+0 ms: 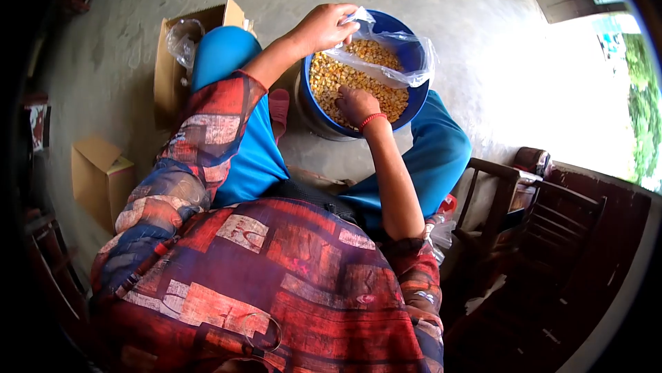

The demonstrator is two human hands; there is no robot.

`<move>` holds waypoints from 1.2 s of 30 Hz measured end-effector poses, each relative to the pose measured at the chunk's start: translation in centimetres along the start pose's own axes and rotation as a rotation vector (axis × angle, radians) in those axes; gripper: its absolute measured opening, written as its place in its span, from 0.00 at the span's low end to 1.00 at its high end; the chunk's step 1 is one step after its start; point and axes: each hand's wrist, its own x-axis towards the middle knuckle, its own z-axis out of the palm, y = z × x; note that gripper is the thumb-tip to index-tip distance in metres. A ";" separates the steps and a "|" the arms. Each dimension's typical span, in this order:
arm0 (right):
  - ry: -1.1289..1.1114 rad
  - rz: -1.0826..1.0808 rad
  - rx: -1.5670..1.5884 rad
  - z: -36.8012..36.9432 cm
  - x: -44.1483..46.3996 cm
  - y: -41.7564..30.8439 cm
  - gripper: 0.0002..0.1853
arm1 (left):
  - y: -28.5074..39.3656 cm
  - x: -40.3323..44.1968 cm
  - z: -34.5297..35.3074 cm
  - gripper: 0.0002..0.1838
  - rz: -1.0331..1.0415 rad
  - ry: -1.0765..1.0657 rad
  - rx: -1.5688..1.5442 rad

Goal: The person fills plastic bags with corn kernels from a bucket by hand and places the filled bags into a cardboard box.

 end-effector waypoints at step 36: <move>0.280 0.079 0.190 1.7 -1.7 1.8 0.09 | 37.1 -14.5 2.2 0.32 0.603 -0.674 -1.408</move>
